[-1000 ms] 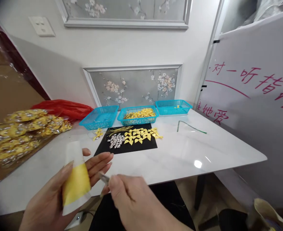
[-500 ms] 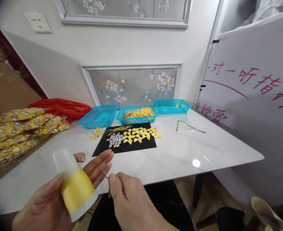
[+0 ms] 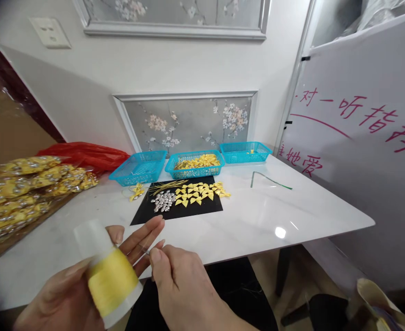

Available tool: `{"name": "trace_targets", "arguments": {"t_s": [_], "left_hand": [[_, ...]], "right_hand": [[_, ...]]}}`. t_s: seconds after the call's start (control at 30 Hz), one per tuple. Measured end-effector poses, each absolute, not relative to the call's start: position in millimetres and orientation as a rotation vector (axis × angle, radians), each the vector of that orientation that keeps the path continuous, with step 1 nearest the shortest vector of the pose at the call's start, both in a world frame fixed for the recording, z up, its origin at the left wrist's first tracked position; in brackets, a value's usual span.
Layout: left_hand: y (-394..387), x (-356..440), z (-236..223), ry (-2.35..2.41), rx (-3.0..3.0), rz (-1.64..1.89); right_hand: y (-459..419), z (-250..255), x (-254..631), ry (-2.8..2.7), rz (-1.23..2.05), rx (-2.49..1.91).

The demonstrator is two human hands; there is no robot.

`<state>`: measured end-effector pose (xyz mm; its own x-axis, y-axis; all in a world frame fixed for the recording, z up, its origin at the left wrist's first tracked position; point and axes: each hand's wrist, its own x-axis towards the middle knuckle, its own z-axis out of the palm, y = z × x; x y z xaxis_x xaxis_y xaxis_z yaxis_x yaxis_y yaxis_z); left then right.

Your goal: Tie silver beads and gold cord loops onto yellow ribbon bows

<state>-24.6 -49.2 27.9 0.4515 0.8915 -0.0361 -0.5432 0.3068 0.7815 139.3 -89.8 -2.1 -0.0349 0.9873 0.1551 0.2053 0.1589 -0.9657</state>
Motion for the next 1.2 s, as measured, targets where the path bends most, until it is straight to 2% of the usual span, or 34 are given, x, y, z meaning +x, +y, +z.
{"name": "trace_targets", "arguments": {"t_s": [0.33, 0.4, 0.47, 0.53, 0.67, 0.8, 1.03, 1.2], "left_hand": [[-42, -25, 23, 0.485, 0.704, 1.054], [-38, -27, 25, 0.485, 0.665, 1.105], [-34, -30, 28, 0.506, 0.63, 1.158], [-31, -34, 31, 0.55, 0.594, 1.2], [-29, -38, 34, 0.668, 0.52, 1.244], [-28, -34, 34, 0.716, 0.512, 1.209], [-27, -34, 31, 0.641, 0.477, 1.038], [-29, -37, 24, 0.545, 0.484, 0.923]], "right_hand": [[-86, -10, 145, -1.366, 1.048, -1.156], [-82, -11, 162, -1.437, 0.847, -1.338], [-73, -17, 189, -1.496, 0.45, -1.663], [-59, -26, 223, -1.409, 0.266, -1.866], [-32, -49, 281, -1.33, 0.082, -2.181], [-21, -66, 299, -1.38, 0.003, -2.337], [-20, -73, 298, -1.361, -0.044, -2.341], [-35, -54, 263, -1.405, 0.011, -2.035]]}}
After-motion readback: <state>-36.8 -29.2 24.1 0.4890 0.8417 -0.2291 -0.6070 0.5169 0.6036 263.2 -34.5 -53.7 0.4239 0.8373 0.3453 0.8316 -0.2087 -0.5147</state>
